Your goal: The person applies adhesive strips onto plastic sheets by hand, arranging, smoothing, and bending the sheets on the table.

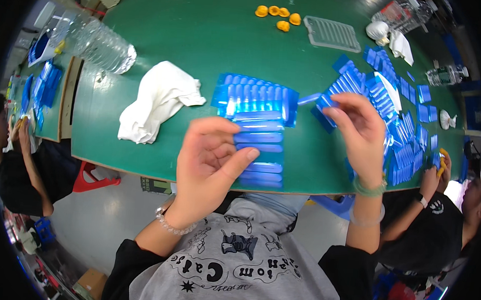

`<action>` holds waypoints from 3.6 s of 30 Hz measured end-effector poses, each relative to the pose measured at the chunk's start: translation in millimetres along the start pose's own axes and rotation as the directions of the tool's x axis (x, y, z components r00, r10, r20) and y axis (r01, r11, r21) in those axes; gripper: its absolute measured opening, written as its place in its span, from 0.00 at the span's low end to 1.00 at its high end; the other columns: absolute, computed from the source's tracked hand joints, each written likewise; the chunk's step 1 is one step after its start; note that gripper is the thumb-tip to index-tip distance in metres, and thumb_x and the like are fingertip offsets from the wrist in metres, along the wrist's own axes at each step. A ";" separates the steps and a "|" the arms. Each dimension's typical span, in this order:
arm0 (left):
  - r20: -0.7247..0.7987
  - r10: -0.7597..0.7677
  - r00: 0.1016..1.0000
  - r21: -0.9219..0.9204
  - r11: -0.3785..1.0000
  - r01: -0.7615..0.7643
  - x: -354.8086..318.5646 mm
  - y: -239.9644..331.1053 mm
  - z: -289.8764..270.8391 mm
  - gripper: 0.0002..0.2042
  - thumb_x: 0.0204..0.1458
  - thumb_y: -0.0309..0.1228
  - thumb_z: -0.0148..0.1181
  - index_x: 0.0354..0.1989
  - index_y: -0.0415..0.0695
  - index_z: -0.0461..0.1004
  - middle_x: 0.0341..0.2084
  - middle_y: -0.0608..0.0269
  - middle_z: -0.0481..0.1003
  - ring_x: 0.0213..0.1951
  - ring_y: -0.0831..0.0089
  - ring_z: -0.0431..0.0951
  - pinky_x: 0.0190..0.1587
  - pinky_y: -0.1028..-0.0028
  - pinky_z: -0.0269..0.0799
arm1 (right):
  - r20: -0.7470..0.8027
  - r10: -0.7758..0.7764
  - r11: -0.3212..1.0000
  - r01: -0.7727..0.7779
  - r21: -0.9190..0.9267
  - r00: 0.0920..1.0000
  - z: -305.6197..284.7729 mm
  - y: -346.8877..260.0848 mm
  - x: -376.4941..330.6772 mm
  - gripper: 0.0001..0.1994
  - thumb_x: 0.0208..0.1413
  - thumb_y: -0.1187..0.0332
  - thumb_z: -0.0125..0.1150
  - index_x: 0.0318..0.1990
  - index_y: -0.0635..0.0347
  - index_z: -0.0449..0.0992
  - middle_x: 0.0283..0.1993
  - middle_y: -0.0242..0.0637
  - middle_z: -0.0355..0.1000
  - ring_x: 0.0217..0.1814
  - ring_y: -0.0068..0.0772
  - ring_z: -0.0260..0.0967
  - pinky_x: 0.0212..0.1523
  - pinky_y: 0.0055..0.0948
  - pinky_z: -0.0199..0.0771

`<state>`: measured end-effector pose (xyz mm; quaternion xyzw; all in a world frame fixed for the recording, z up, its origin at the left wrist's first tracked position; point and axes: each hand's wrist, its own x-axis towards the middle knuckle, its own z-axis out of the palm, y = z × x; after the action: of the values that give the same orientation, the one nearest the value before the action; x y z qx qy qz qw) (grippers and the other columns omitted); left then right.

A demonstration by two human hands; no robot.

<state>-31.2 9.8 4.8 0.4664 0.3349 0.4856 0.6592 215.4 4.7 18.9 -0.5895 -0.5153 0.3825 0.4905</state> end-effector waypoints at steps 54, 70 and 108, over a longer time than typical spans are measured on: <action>0.097 -0.178 0.979 -0.050 0.982 0.183 11.4 11.6 20.1 0.20 0.47 0.14 0.61 0.51 0.35 0.69 0.30 0.66 0.72 0.35 0.81 0.74 0.39 0.82 0.72 | 0.116 0.245 0.864 -0.271 0.425 0.963 45.7 -42.0 -34.6 0.31 0.49 0.83 0.61 0.61 0.66 0.57 0.39 0.39 0.74 0.40 0.22 0.70 0.41 0.19 0.69; 0.025 -0.090 0.996 -0.101 0.991 0.092 8.9 4.5 21.1 0.30 0.47 0.12 0.58 0.58 0.41 0.53 0.41 0.51 0.72 0.41 0.71 0.77 0.43 0.76 0.74 | 0.093 0.063 0.966 -0.084 0.245 0.994 56.6 -11.4 -45.9 0.36 0.49 0.83 0.62 0.65 0.65 0.52 0.30 0.29 0.72 0.36 0.14 0.69 0.41 0.16 0.68; -0.003 -0.163 0.987 0.172 0.972 0.161 -9.7 -2.3 2.1 0.06 0.49 0.19 0.61 0.36 0.34 0.74 0.30 0.62 0.73 0.31 0.77 0.77 0.34 0.81 0.74 | 0.069 0.119 0.828 -0.137 0.544 0.990 68.7 -18.7 -43.2 0.19 0.48 0.81 0.64 0.49 0.68 0.70 0.41 0.35 0.71 0.42 0.25 0.70 0.45 0.24 0.72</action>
<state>-31.6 -0.3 3.2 0.4952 0.4087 0.3971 0.6558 137.7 -25.3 19.1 -0.4518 -0.3515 0.5552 0.6034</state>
